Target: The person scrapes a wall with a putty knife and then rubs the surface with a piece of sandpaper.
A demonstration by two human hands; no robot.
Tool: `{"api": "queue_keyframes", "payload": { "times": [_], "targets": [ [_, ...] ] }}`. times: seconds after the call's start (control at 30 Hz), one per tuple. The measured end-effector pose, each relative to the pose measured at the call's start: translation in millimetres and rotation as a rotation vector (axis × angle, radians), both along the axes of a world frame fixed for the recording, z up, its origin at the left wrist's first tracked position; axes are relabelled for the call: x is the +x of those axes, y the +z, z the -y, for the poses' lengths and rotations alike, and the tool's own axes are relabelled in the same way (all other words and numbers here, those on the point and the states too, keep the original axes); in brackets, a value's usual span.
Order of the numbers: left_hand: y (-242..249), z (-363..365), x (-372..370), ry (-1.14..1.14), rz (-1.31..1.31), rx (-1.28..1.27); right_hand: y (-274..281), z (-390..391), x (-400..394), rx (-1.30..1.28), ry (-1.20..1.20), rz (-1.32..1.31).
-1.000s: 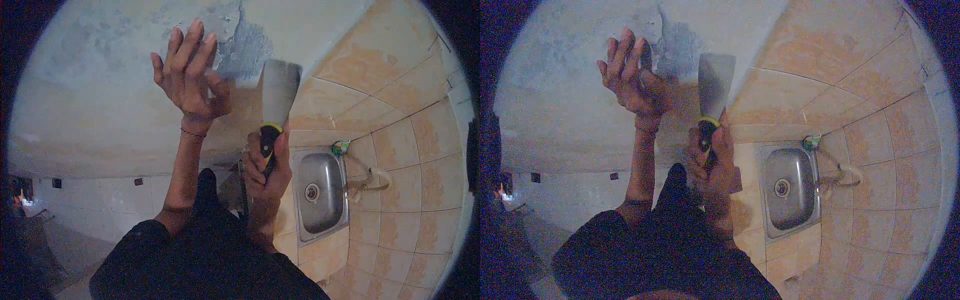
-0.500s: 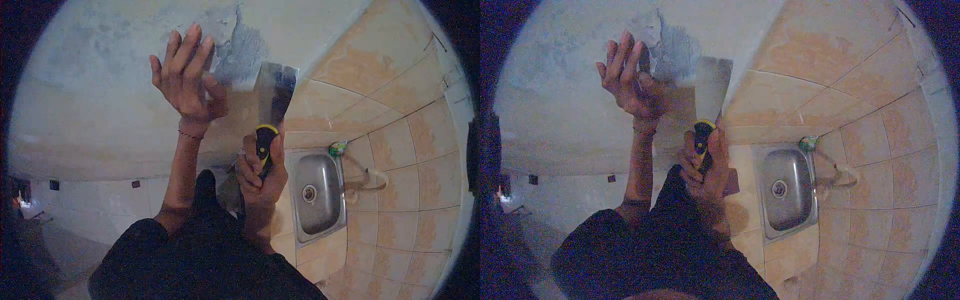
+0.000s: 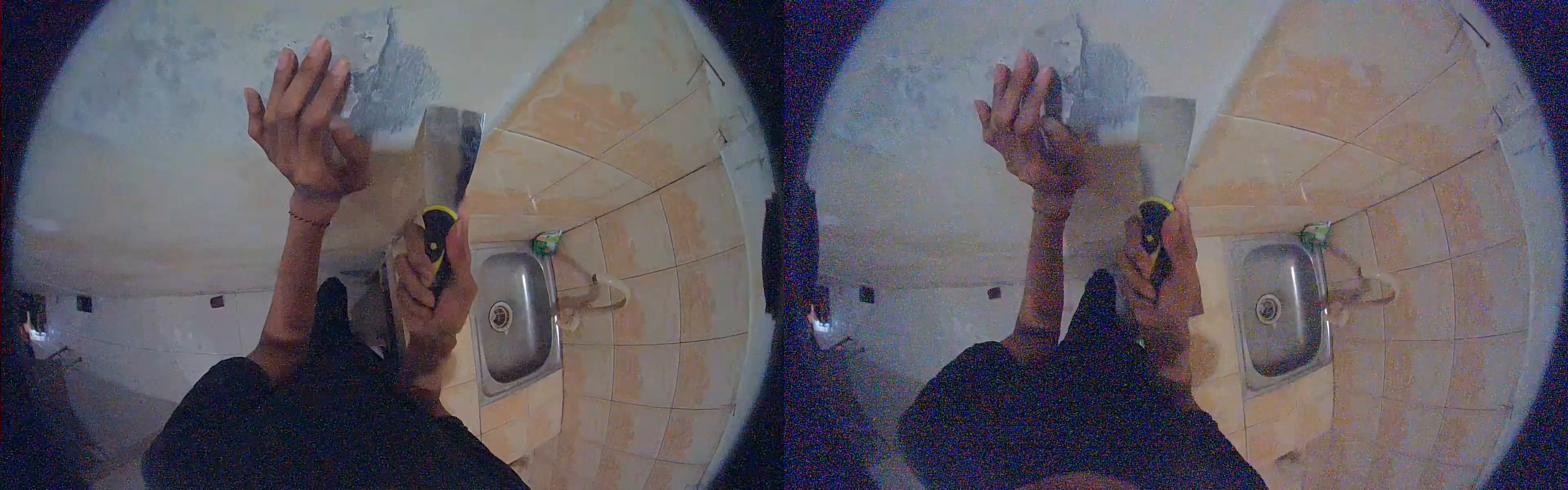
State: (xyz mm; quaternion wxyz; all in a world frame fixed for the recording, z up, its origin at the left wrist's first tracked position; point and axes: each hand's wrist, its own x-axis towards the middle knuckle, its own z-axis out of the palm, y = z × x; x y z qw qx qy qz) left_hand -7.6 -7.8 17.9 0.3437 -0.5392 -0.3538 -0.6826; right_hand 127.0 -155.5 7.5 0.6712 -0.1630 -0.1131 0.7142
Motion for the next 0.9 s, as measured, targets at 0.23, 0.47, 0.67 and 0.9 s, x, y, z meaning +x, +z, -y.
{"api": "queue_keyframes", "payload": {
  "times": [0.23,0.47,0.67,0.9],
  "targets": [
    [-4,-2,0,0.006,-0.001,-0.017,-4,-2,-6,0.057,-0.067,0.115],
    [-1,-1,-1,-0.018,0.007,-0.017,-6,-10,-7,0.070,-0.018,0.003],
    [-3,-2,-3,-0.041,0.008,0.006,-7,-5,-9,0.047,0.011,-0.023],
    [-3,-1,-4,-0.059,0.014,-0.021,-14,-8,-6,0.148,0.119,-0.230]
  ]
}}
